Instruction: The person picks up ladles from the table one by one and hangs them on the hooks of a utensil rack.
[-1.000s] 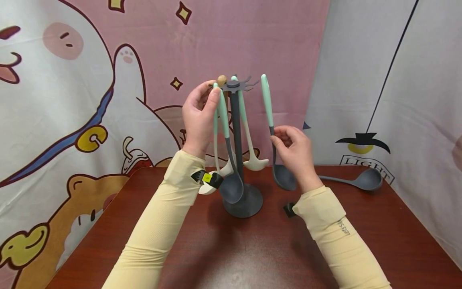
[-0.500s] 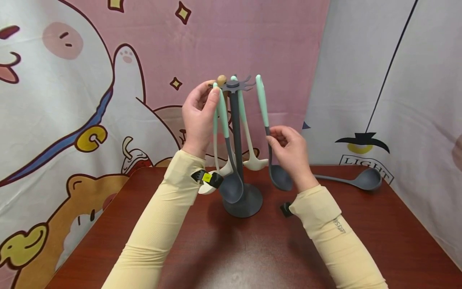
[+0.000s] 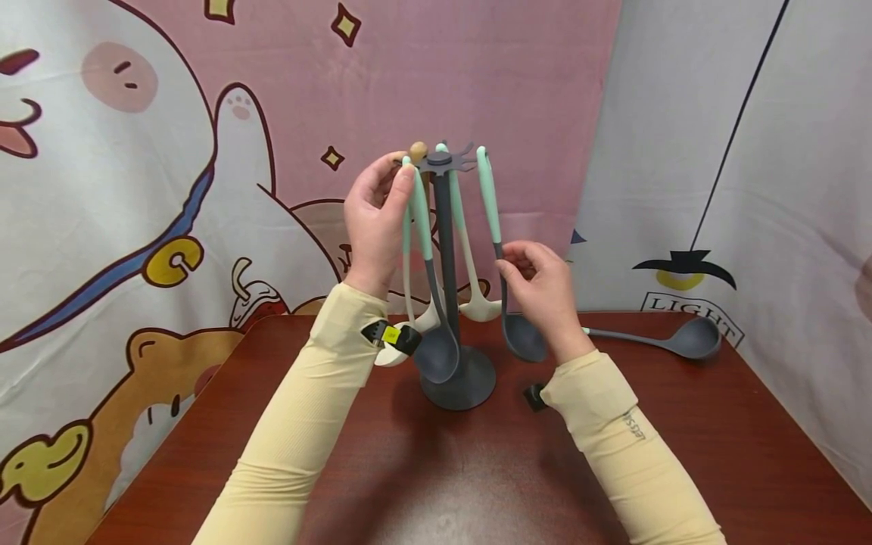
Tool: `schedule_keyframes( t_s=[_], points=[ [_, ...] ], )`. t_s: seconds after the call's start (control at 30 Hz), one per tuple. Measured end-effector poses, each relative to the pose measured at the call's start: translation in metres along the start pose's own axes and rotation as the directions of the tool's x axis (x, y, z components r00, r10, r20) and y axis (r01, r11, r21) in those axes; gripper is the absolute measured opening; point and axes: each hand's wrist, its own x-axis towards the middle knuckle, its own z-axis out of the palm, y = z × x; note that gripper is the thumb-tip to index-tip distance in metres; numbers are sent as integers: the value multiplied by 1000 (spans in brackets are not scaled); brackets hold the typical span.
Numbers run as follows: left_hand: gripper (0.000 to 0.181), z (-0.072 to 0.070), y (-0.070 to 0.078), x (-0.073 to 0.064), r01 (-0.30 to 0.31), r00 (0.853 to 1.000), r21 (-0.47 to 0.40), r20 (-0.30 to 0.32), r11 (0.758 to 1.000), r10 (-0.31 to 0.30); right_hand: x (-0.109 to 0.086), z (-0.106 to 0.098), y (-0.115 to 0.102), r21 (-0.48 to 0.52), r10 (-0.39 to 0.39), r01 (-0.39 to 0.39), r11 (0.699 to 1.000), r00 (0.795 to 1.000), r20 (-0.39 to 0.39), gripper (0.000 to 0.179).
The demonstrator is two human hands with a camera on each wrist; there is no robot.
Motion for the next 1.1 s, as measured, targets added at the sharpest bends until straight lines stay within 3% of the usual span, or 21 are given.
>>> schedule_keyframes(
  t_s=[0.4, 0.77, 1.1],
  points=[
    [33, 1, 1, -1, 6, 1000, -7, -7, 1000, -6, -1, 7, 0, 15, -20, 20, 1000, 1000, 23, 19],
    [33, 1, 2, -1, 12, 1000, -10, -7, 1000, -12, -3, 9, -2, 14, 51, -52, 999, 995, 88, 20],
    [33, 0, 2, -2, 17, 1000, -7, 0, 1000, -17, -7, 0, 8, 33, 54, -59, 998, 988, 148, 32]
  ],
)
